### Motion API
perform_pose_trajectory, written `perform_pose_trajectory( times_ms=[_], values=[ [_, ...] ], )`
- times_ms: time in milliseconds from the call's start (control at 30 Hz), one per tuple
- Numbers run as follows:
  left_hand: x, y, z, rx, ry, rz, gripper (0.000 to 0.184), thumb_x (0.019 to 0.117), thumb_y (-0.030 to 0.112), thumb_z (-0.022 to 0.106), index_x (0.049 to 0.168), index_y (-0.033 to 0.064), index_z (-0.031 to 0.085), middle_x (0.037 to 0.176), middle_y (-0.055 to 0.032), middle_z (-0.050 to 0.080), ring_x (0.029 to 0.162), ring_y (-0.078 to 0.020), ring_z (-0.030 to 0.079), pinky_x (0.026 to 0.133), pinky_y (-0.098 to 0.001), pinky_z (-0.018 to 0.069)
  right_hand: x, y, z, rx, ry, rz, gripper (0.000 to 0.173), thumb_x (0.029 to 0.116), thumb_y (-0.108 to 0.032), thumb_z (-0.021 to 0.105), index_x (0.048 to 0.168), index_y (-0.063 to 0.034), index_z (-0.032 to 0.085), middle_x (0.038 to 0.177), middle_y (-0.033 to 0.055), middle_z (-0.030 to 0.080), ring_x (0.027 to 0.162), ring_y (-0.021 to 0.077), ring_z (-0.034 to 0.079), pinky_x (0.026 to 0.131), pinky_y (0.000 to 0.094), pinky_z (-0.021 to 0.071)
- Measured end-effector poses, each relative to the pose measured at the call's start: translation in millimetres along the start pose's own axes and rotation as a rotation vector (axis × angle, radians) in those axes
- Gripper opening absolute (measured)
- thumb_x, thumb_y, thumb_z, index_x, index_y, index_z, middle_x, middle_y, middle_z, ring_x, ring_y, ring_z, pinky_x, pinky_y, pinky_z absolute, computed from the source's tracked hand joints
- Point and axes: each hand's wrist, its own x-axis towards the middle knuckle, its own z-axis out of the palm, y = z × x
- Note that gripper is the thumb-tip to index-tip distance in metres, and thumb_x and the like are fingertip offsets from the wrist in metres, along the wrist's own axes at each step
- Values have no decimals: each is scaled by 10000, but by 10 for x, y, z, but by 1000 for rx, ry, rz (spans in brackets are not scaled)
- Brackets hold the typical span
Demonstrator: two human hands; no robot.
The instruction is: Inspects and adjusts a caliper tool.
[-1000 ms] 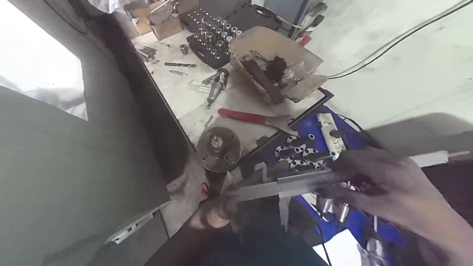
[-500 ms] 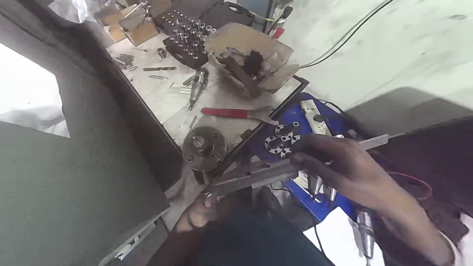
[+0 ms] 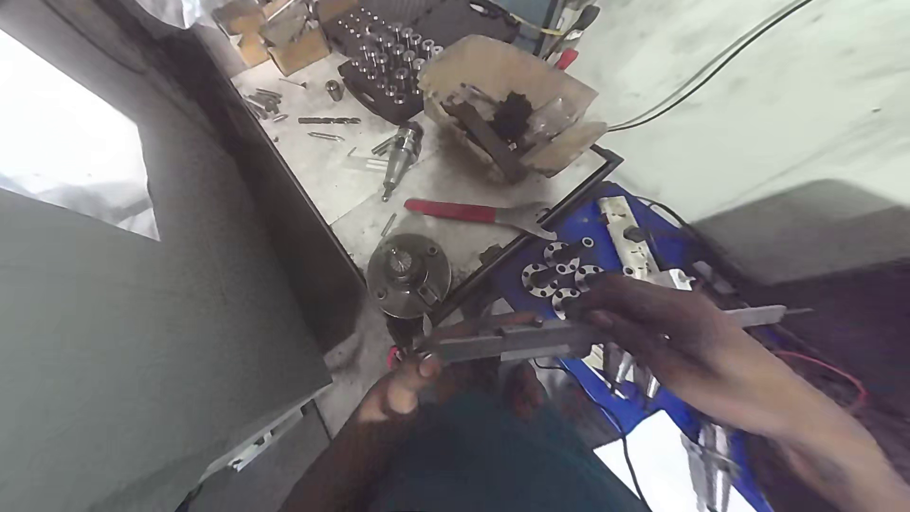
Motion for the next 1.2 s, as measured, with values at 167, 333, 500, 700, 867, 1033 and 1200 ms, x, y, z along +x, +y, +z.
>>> perform_pose_trajectory(
  times_ms=[167, 333, 500, 700, 867, 1033, 1200],
  values=[
    [-14, -70, -84, -80, -37, -75, 637, 1027, 589, 447, 1498, 169, 535, 1347, 11, 671, 1159, -56, 652, 988, -254, 533, -17, 22, 16, 25, -27, -16, 319, 1075, -368, 480, 1115, -150, 708, 940, -66, 688, 798, -37, 625, 691, 170, 547],
    [29, 33, 0, 5, 22, -53, 532, 1062, 518, 409, 1459, 209, 582, 1343, 93, 675, 1172, 34, 632, 995, -180, 521, -33, 31, 46, 93, -59, 21, 342, 1056, -412, 526, 1175, -140, 695, 954, -67, 713, 813, -38, 652, 708, 171, 574],
    [-46, -29, -80, 343, 269, -15, 348, 1028, 509, 511, 1258, 325, 696, 1193, 166, 720, 1084, 68, 644, 956, -177, 528, -75, 69, 99, -27, -100, 109, 541, 875, -649, 679, 1240, -251, 683, 870, -104, 699, 701, -10, 629, 617, 265, 574],
    [47, 87, -103, 377, 290, 26, 326, 1058, 399, 518, 1205, 167, 693, 776, 89, 706, 545, 29, 622, 469, -161, 543, -24, 55, 244, -85, -109, 56, 547, 918, -672, 609, 1152, -185, 690, 809, -67, 671, 673, 32, 612, 594, 298, 547],
    [19, 90, -186, 595, 300, 1, 409, 1062, 469, 472, 1240, 178, 697, 1030, 83, 751, 803, 17, 688, 708, -182, 592, 77, -2, 392, 171, -78, 74, 458, 989, -562, 598, 1219, -171, 657, 858, -77, 681, 706, 0, 627, 622, 242, 566],
    [-58, 48, -192, 852, 372, -105, 327, 1091, 310, 470, 1074, 94, 715, 908, 87, 712, 827, 56, 643, 747, -164, 550, 104, -66, 626, -197, 60, 30, 686, 769, -723, 727, 1193, -186, 670, 723, -37, 643, 563, 122, 583, 473, 399, 499],
    [-150, 90, -119, 973, 290, -257, 313, 1088, 296, 493, 1016, 55, 680, 821, 37, 669, 759, 22, 627, 699, -178, 540, 120, -90, 646, -472, 217, -36, 674, 782, -734, 678, 1086, -133, 705, 641, 10, 629, 506, 188, 571, 450, 431, 455]
  ],
)
